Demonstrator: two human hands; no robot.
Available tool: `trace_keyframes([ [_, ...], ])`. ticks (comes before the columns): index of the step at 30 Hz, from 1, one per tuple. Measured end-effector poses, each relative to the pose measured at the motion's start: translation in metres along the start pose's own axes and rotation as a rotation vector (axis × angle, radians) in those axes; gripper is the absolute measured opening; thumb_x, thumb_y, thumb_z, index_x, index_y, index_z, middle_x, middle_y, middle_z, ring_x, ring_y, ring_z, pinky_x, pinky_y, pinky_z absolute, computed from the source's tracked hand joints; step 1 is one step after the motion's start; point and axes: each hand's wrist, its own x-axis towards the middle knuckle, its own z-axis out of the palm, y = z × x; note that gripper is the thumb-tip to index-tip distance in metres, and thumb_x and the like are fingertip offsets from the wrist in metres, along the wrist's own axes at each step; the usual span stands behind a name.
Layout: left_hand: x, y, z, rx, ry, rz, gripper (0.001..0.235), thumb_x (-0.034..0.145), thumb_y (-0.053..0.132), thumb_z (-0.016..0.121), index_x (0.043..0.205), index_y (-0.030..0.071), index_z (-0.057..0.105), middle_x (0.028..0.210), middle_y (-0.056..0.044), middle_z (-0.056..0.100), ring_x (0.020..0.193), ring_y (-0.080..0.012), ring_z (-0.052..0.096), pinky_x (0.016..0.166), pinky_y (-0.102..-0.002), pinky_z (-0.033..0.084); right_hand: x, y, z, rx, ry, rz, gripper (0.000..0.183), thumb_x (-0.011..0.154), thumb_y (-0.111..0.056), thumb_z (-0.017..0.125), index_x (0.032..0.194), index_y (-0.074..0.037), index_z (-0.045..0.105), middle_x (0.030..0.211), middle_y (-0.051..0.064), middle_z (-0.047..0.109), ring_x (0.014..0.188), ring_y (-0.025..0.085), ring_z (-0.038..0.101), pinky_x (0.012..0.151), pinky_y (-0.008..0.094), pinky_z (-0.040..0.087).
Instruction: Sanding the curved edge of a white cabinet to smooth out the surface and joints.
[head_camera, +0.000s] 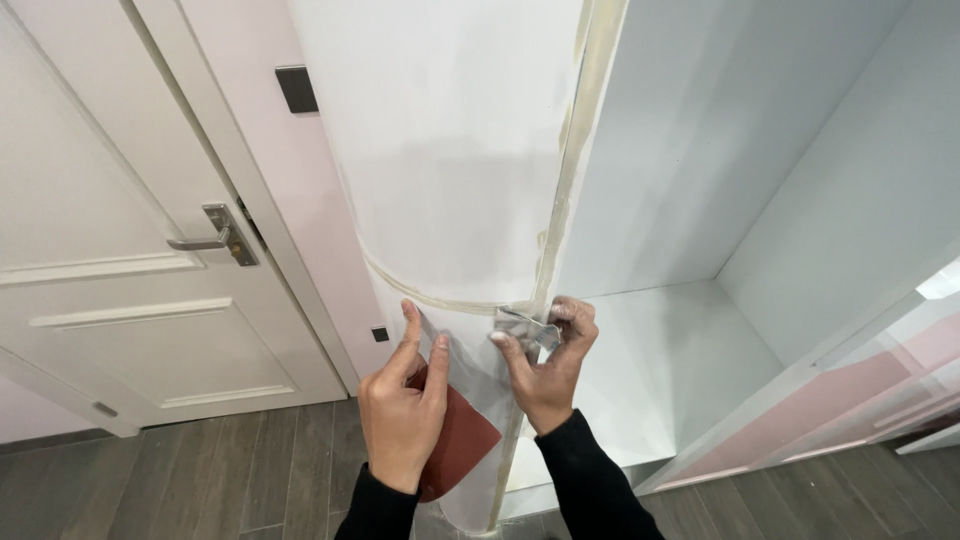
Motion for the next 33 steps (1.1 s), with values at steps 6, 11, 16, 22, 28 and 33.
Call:
trace_keyframes([
  [6, 0.004, 0.002, -0.007, -0.02, -0.005, -0.011, 0.053, 0.115, 0.03, 0.076, 0.165, 0.012, 0.072, 0.067, 0.005, 0.021, 0.059, -0.0112, 0.023, 0.053, -0.031, 0.031, -0.057, 0.027, -0.032, -0.057, -0.063, 0.165, 0.073, 0.095, -0.022, 0.098, 0.148, -0.011, 0.049, 0.135, 0.008, 0.049, 0.131, 0.026, 0.056, 0.123, 0.041, 0.048],
  [11, 0.003, 0.001, -0.003, -0.008, -0.003, -0.011, 0.057, 0.115, 0.032, 0.076, 0.168, 0.012, 0.069, 0.068, 0.005, 0.022, 0.059, -0.0112, 0.024, 0.054, -0.031, 0.034, -0.013, 0.0, -0.007, 0.003, -0.023, 0.119, 0.075, 0.094, -0.025, 0.099, 0.145, -0.014, 0.045, 0.134, 0.008, 0.044, 0.13, 0.023, 0.056, 0.113, 0.037, 0.058],
  [16, -0.003, -0.003, -0.004, 0.006, 0.018, 0.022, 0.055, 0.115, 0.029, 0.077, 0.167, 0.013, 0.069, 0.065, 0.006, 0.023, 0.057, -0.0107, 0.025, 0.053, -0.03, 0.035, -0.031, 0.001, -0.015, 0.05, -0.024, 0.188, 0.071, 0.097, -0.031, 0.095, 0.144, -0.014, 0.044, 0.142, 0.009, 0.047, 0.135, 0.024, 0.058, 0.112, 0.036, 0.056],
  [22, -0.043, -0.006, 0.024, 0.292, 0.013, 0.327, 0.064, 0.123, 0.035, 0.071, 0.178, 0.01, 0.051, 0.051, 0.014, 0.04, 0.039, -0.0047, 0.03, 0.033, -0.028, 0.035, -0.08, 0.015, -0.048, 0.019, 0.039, 0.357, 0.026, 0.108, -0.011, 0.084, 0.122, -0.006, 0.063, 0.117, 0.011, 0.07, 0.111, 0.025, 0.071, 0.1, 0.035, 0.057],
  [28, -0.054, -0.002, 0.081, 0.561, -0.119, 0.453, 0.084, 0.124, 0.044, 0.074, 0.182, -0.004, 0.037, 0.056, 0.009, 0.051, 0.04, -0.0087, 0.044, 0.039, -0.033, 0.043, -0.095, 0.013, -0.079, 0.0, 0.301, 0.597, 0.031, 0.112, -0.021, 0.083, 0.135, -0.011, 0.063, 0.117, 0.006, 0.076, 0.109, 0.016, 0.073, 0.098, 0.03, 0.061],
  [33, -0.074, -0.022, 0.098, 0.642, -0.148, 0.507, 0.084, 0.123, 0.037, 0.077, 0.182, -0.006, 0.036, 0.055, 0.008, 0.047, 0.04, -0.0083, 0.042, 0.037, -0.033, 0.041, -0.124, 0.0, -0.1, -0.012, 0.305, 0.739, 0.023, 0.116, -0.023, 0.077, 0.129, -0.007, 0.067, 0.103, 0.004, 0.071, 0.094, 0.013, 0.066, 0.08, 0.03, 0.059],
])
